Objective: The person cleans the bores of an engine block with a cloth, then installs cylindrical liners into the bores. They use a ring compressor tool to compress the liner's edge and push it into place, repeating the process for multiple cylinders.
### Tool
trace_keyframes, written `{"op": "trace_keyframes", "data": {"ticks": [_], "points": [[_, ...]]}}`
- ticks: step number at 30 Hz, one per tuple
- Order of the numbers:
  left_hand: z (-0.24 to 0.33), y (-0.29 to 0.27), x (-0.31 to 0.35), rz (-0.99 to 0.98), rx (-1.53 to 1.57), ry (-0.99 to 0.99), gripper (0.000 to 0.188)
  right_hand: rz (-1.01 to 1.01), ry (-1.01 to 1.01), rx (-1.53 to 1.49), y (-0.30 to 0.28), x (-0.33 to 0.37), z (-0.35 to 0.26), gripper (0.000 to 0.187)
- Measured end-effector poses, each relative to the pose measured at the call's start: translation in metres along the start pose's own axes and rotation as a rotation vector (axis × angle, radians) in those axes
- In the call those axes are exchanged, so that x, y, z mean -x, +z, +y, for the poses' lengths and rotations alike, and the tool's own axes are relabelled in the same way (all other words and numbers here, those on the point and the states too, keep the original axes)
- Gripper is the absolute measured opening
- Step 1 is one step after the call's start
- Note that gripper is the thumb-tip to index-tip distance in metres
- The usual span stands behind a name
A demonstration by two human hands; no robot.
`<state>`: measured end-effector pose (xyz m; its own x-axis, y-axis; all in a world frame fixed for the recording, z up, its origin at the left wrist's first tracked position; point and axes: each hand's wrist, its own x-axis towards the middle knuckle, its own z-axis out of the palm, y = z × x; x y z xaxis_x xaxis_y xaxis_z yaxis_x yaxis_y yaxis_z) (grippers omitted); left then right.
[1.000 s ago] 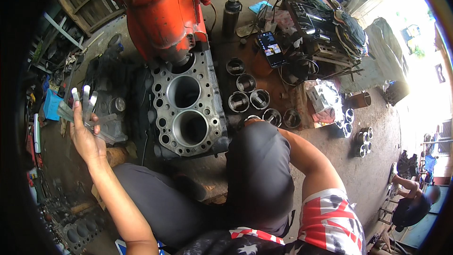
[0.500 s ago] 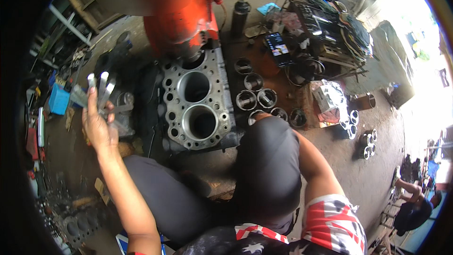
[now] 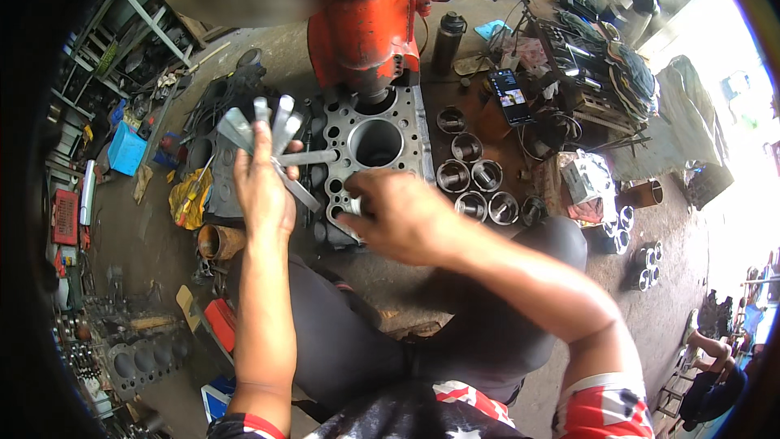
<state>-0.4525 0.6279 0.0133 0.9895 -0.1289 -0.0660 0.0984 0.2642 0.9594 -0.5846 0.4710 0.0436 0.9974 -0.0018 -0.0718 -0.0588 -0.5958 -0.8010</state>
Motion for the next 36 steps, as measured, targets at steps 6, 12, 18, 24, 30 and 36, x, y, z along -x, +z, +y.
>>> {"op": "trace_keyframes", "data": {"ticks": [6,12,18,24,30,36], "points": [[-0.028,0.004,0.023,-0.236,-0.273,-0.074,0.038,0.187,-0.038,-0.075,0.072,-0.014,0.035,0.049],[-0.032,-0.003,0.021,-0.315,-0.229,0.001,0.038,0.184,0.012,-0.132,0.076,-0.029,0.046,0.040],[-0.018,-0.031,0.012,-0.385,-0.255,0.112,0.041,0.267,-0.072,-0.158,0.071,-0.026,0.045,0.034],[-0.020,-0.056,0.009,-0.570,-0.347,-0.151,0.048,0.241,-0.137,-0.202,0.055,-0.022,0.043,0.032],[-0.023,-0.049,0.007,-0.551,-0.036,-0.232,0.040,0.136,-0.112,-0.198,0.044,-0.023,0.037,0.031],[-0.025,-0.045,-0.001,-0.498,0.039,-0.194,0.034,0.062,-0.020,-0.234,0.041,-0.021,0.037,0.031]]}}
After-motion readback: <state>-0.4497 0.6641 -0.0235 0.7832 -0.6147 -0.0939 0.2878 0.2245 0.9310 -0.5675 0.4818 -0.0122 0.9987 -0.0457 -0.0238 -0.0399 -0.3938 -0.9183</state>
